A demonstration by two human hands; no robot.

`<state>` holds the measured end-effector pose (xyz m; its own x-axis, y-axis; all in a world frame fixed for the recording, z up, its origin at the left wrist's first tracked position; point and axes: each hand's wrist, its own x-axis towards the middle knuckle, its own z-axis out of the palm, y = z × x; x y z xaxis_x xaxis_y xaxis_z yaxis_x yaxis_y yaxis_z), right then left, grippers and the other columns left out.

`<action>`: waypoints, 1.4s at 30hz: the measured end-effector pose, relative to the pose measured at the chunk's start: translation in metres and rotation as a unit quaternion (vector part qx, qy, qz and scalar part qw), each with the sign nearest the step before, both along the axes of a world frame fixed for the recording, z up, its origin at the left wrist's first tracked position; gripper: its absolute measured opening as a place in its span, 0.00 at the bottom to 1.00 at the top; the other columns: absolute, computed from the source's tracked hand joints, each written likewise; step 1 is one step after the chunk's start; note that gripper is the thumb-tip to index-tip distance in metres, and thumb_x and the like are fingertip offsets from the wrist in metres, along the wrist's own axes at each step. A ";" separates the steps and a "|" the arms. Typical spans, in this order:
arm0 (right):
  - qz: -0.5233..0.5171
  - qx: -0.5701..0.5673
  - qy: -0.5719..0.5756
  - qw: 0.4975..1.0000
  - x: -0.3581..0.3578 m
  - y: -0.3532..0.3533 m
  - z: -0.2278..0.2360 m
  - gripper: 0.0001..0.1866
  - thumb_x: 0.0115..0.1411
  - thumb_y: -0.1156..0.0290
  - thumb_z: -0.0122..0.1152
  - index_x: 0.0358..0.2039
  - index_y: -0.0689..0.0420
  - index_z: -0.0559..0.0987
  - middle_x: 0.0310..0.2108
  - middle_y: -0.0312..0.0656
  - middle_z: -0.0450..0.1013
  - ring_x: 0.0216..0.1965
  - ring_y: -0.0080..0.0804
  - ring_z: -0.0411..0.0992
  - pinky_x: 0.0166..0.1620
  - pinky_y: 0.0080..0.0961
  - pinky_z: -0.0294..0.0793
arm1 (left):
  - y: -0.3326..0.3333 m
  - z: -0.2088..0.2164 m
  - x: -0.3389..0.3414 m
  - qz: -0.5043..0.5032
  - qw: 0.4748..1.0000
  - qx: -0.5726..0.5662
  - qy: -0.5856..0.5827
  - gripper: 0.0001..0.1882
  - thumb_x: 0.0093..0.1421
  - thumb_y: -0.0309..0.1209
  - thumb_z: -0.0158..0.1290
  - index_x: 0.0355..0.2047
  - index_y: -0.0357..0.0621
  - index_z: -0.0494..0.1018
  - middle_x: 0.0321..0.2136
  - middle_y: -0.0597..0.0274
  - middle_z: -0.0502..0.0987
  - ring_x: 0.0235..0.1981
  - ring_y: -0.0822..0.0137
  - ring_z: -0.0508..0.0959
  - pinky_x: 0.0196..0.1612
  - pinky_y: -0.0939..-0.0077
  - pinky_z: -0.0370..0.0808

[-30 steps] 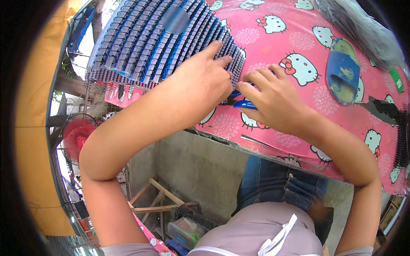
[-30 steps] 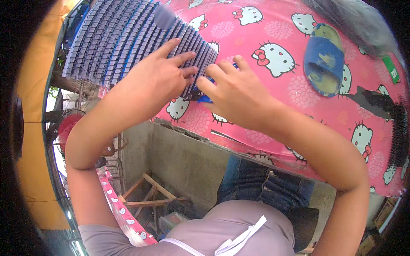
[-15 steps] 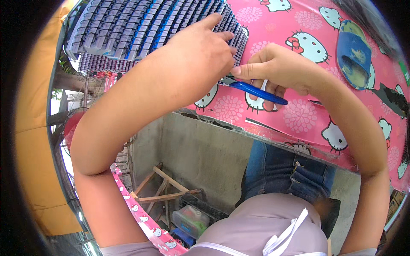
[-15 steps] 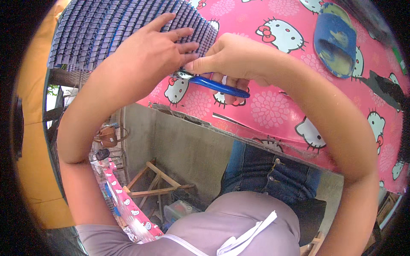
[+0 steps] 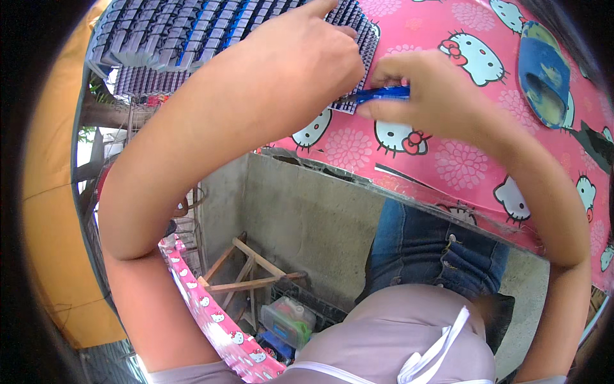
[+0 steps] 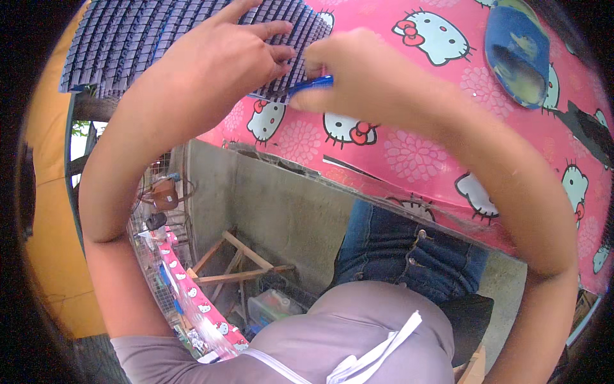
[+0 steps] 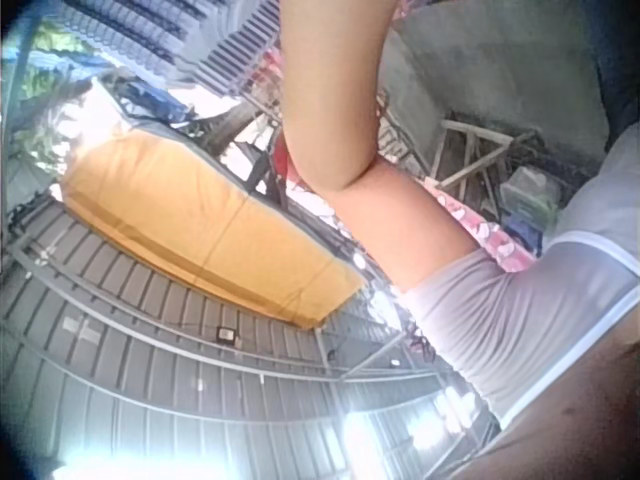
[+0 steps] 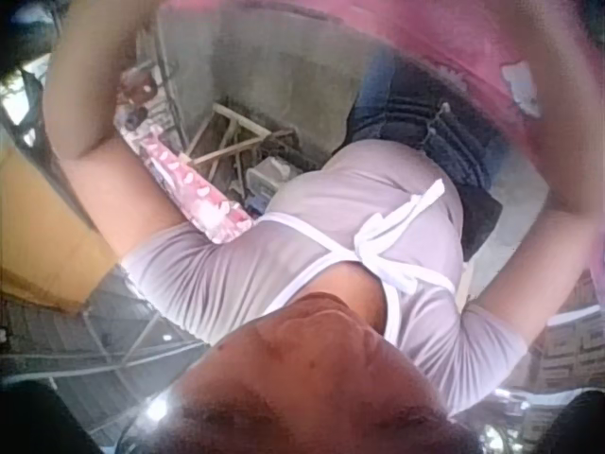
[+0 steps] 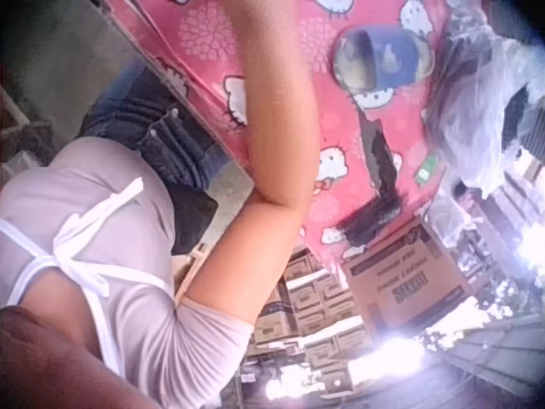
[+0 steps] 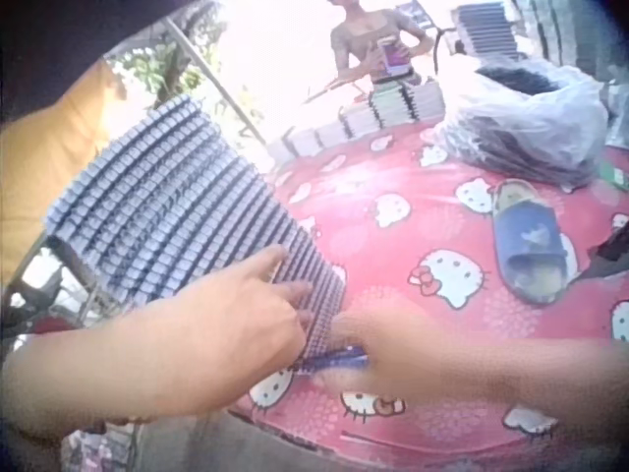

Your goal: The person trims the excess wire from a stack of spiral-bound notebooks using pliers and arranges the notebooks into neat stacks on a table.

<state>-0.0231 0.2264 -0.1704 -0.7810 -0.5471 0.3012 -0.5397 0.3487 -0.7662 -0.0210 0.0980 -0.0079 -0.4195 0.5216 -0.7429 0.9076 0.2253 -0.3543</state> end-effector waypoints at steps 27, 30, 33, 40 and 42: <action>-0.074 0.070 0.244 0.964 0.022 0.011 0.004 0.17 0.49 0.60 0.69 0.29 0.61 0.75 0.27 0.46 0.73 0.34 0.42 0.73 0.35 0.36 0.70 | -0.012 -0.026 0.002 -0.065 0.996 0.048 0.038 0.08 0.50 0.31 0.52 0.28 0.44 0.77 0.33 0.64 0.78 0.48 0.64 0.73 0.61 0.63 0.58; -0.081 0.014 0.345 0.935 0.018 0.006 -0.006 0.18 0.47 0.61 0.69 0.32 0.60 0.75 0.31 0.49 0.72 0.36 0.45 0.71 0.37 0.36 0.69 | -0.016 -0.028 -0.002 -0.080 0.994 0.069 0.040 0.08 0.50 0.32 0.52 0.28 0.44 0.78 0.33 0.64 0.78 0.48 0.64 0.73 0.61 0.62 0.58; -0.012 0.021 0.084 0.996 0.014 0.002 -0.009 0.17 0.48 0.62 0.68 0.32 0.60 0.76 0.30 0.48 0.73 0.35 0.44 0.71 0.37 0.36 0.69 | -0.019 -0.032 -0.008 -0.078 0.993 0.090 0.021 0.09 0.50 0.32 0.52 0.29 0.44 0.78 0.35 0.63 0.79 0.50 0.63 0.72 0.61 0.62 0.57; 0.016 0.216 -0.205 0.955 -0.005 -0.001 0.029 0.17 0.48 0.62 0.68 0.30 0.62 0.76 0.27 0.47 0.73 0.30 0.43 0.72 0.34 0.35 0.70 | -0.022 -0.042 -0.007 -0.105 0.989 0.096 0.033 0.15 0.49 0.32 0.52 0.38 0.42 0.78 0.45 0.59 0.78 0.57 0.60 0.69 0.63 0.58 0.55; -0.037 0.137 0.078 0.987 0.017 0.001 0.012 0.17 0.48 0.62 0.68 0.31 0.61 0.76 0.27 0.47 0.74 0.29 0.42 0.72 0.33 0.34 0.70 | -0.022 -0.042 -0.007 -0.094 0.990 0.101 0.027 0.16 0.49 0.32 0.52 0.39 0.41 0.78 0.46 0.58 0.77 0.57 0.60 0.70 0.63 0.58 0.55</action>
